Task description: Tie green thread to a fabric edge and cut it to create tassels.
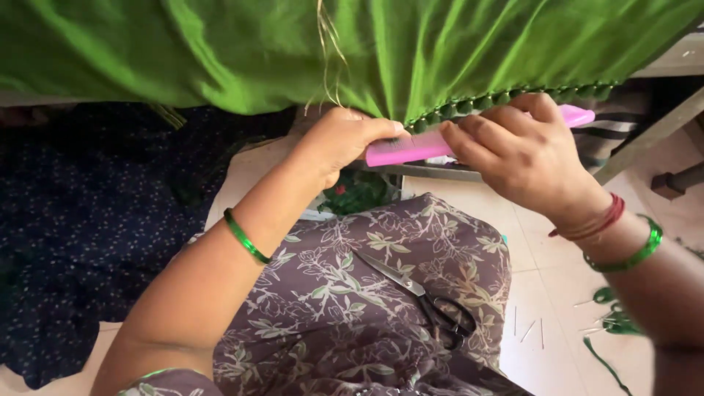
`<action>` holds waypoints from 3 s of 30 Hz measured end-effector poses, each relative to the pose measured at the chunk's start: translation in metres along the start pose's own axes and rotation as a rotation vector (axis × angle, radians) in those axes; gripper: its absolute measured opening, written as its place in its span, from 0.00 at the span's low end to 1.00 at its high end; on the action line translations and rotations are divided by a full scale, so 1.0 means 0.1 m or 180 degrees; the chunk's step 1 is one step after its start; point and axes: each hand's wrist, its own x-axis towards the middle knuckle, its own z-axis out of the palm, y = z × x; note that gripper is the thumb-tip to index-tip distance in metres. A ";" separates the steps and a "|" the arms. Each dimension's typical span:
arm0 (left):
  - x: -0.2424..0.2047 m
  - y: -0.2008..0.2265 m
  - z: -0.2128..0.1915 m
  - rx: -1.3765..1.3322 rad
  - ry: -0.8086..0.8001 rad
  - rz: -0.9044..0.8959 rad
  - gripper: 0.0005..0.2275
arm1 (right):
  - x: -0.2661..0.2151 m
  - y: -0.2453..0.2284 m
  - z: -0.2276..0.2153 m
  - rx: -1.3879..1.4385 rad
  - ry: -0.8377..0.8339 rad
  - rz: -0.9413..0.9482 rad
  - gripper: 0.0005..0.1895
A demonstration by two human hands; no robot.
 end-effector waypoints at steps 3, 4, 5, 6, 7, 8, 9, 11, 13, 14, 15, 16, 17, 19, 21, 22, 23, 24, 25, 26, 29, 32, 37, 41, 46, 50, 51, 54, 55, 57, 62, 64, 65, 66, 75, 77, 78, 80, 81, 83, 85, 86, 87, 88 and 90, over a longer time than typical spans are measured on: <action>-0.04 0.00 0.00 -0.0324 0.0055 -0.0017 0.07 | -0.28 0.03 0.35 0.0409 -0.0090 -0.0495 0.14; -0.07 0.05 -0.03 -0.0316 0.0084 0.0010 0.07 | -0.25 0.03 0.35 0.0400 -0.0061 -0.0521 0.14; -0.09 0.08 -0.03 -0.0295 0.0108 -0.0053 0.07 | -0.25 0.03 0.35 0.0243 0.0222 -0.0660 0.13; -0.09 0.10 -0.03 -0.0274 0.0132 -0.0117 0.07 | -0.25 0.04 0.35 0.0087 0.0505 -0.0799 0.12; -0.09 0.08 -0.03 -0.0276 0.0107 -0.0130 0.07 | -0.17 0.05 0.30 0.0085 0.0484 -0.0780 0.12; -0.08 0.06 -0.03 -0.0046 0.0192 -0.0060 0.07 | -0.09 0.07 0.24 0.0055 0.0267 -0.0500 0.12; -0.07 0.05 -0.03 0.0200 0.0266 0.0013 0.08 | -0.02 0.09 0.18 0.0015 0.0055 -0.0204 0.13; -0.10 0.12 0.01 0.0039 0.0210 -0.0062 0.07 | -0.13 0.08 0.27 0.0216 0.0126 -0.0353 0.14; -0.11 0.16 0.00 -0.0138 0.0206 -0.0116 0.07 | -0.13 0.10 0.30 0.0424 0.0220 -0.0558 0.14; -0.11 0.15 -0.01 -0.0250 0.0201 -0.0106 0.07 | -0.11 0.11 0.28 0.0353 0.0223 -0.0455 0.14; -0.11 0.12 0.00 -0.0370 0.0180 -0.0115 0.07 | -0.11 0.10 0.24 0.0290 0.0207 -0.0337 0.14; -0.11 0.10 0.00 -0.0382 0.0178 -0.0120 0.07 | -0.11 0.09 0.29 0.0295 0.0195 -0.0342 0.14; -0.11 0.09 0.01 -0.0114 0.0233 0.0025 0.06 | -0.12 0.08 0.34 0.0256 0.0086 -0.0361 0.14; -0.11 0.10 0.02 0.0159 0.0294 0.0180 0.07 | -0.11 0.08 0.32 0.0212 -0.0012 -0.0385 0.15; -0.12 0.13 0.00 -0.0028 0.0239 0.0073 0.06 | -0.08 0.08 0.22 0.0375 0.0069 -0.0838 0.17; -0.13 0.14 -0.01 -0.0028 0.0254 0.0075 0.06 | -0.07 0.10 0.25 0.0380 0.0078 -0.0848 0.17; -0.13 0.14 -0.01 -0.0216 0.0208 -0.0020 0.06 | -0.08 0.10 0.26 0.0292 0.0147 -0.0484 0.17; -0.14 0.13 0.00 -0.0405 0.0162 -0.0115 0.06 | -0.10 0.11 0.28 0.0202 0.0215 -0.0119 0.17; -0.14 0.11 0.01 -0.0405 0.0151 -0.0128 0.06 | -0.14 0.09 0.34 0.0206 0.0204 -0.0106 0.17; -0.13 0.10 0.03 -0.0418 0.0152 -0.0142 0.07 | -0.18 0.07 0.41 0.0246 0.0185 -0.0294 0.16; -0.12 0.11 -0.01 -0.0493 0.0174 -0.0125 0.07 | -0.19 0.02 0.43 0.0283 0.0306 -0.0743 0.15; -0.10 0.07 -0.03 -0.0463 0.0205 -0.0067 0.08 | -0.09 0.03 0.34 0.0209 0.0261 -0.0476 0.15; -0.10 0.06 -0.01 -0.0200 0.0276 0.0071 0.07 | -0.28 -0.03 0.61 0.0159 0.0102 -0.0412 0.16; -0.06 -0.05 -0.03 -0.0511 0.0265 0.0151 0.07 | -0.38 -0.31 0.55 0.0778 -0.0185 -0.0728 0.21; -0.05 -0.48 0.04 0.0075 0.0484 0.0674 0.11 | -1.24 -0.95 1.30 0.2553 -0.1405 0.1254 0.17; -0.08 -0.79 0.05 0.0789 0.0787 0.0954 0.13 | -1.66 -1.28 1.48 0.2561 -0.1455 0.1361 0.15; -0.11 -0.83 0.04 0.1040 0.0845 0.0876 0.15 | -1.66 -1.33 1.41 0.2186 -0.1456 0.1279 0.14; -0.10 -0.85 -0.08 0.1684 0.1141 0.1461 0.26 | -1.94 -1.62 1.27 0.1923 -0.1788 0.1662 0.19; -0.06 -0.79 -0.09 0.1686 0.1139 0.1453 0.26 | -2.01 -1.75 1.20 0.1931 -0.1791 0.1665 0.19; 0.01 -0.69 -0.10 0.0873 0.1049 0.1692 0.29 | -2.15 -2.01 1.05 0.2814 -0.1332 0.1591 0.21; 0.26 -0.48 0.15 -0.0407 0.0642 0.0978 0.21 | -2.45 -2.34 0.84 0.2782 -0.2060 0.1802 0.27; 0.31 -0.54 0.20 -0.0431 0.0625 0.0941 0.19 | -2.58 -2.33 0.78 0.2790 -0.1820 0.1796 0.31; 0.32 -0.60 0.21 -0.0063 0.0747 0.1003 0.19 | -2.61 -2.30 0.71 0.2939 -0.2280 0.2055 0.36; 0.33 -0.65 0.22 0.0305 0.0869 0.1065 0.18 | -2.64 -2.26 0.64 0.3075 -0.2739 0.2325 0.40; 0.06 -0.63 0.02 0.0991 0.1377 0.2216 0.23 | -3.05 -1.73 0.51 0.4151 -0.3806 0.3774 0.10; 0.16 -0.62 -0.01 0.0647 0.1198 0.1966 0.20 | -2.82 -1.43 0.48 0.4227 -0.3551 0.3342 0.07; 0.20 -0.60 -0.03 0.0301 0.0980 0.1735 0.17 | -2.71 -1.29 0.46 0.4281 -0.3260 0.2954 0.05; 0.13 -0.41 0.05 0.0585 0.0968 0.1149 0.17 | -2.41 -0.98 0.43 0.4190 -0.3110 0.3441 0.08; 0.10 -0.31 0.10 0.0853 0.0938 0.0555 0.18 | -2.27 -0.83 0.41 0.4078 -0.2942 0.3944 0.12; 0.14 -0.52 0.12 0.0759 0.0962 0.0629 0.16 | -2.04 -0.52 0.36 0.3652 -0.2876 0.3778 0.13; 0.17 -0.72 0.15 0.0646 0.0989 0.0685 0.15 | -1.87 -0.26 0.31 0.3225 -0.2835 0.3610 0.16; 0.17 -0.82 0.17 0.0026 0.0930 0.0962 0.13 | -1.80 -0.15 0.29 0.2928 -0.2604 0.3224 0.20; 0.15 -0.91 0.17 -0.0605 0.0885 0.1227 0.11 | -1.72 -0.04 0.28 0.2631 -0.2381 0.2824 0.25; 0.13 -0.93 0.19 -0.0604 0.0891 0.1219 0.11 | -1.66 0.02 0.27 0.2639 -0.2386 0.2820 0.25; 0.07 -0.98 0.23 -0.0734 0.0954 0.1156 0.11 | -1.52 0.16 0.28 0.2235 -0.2318 0.2510 0.30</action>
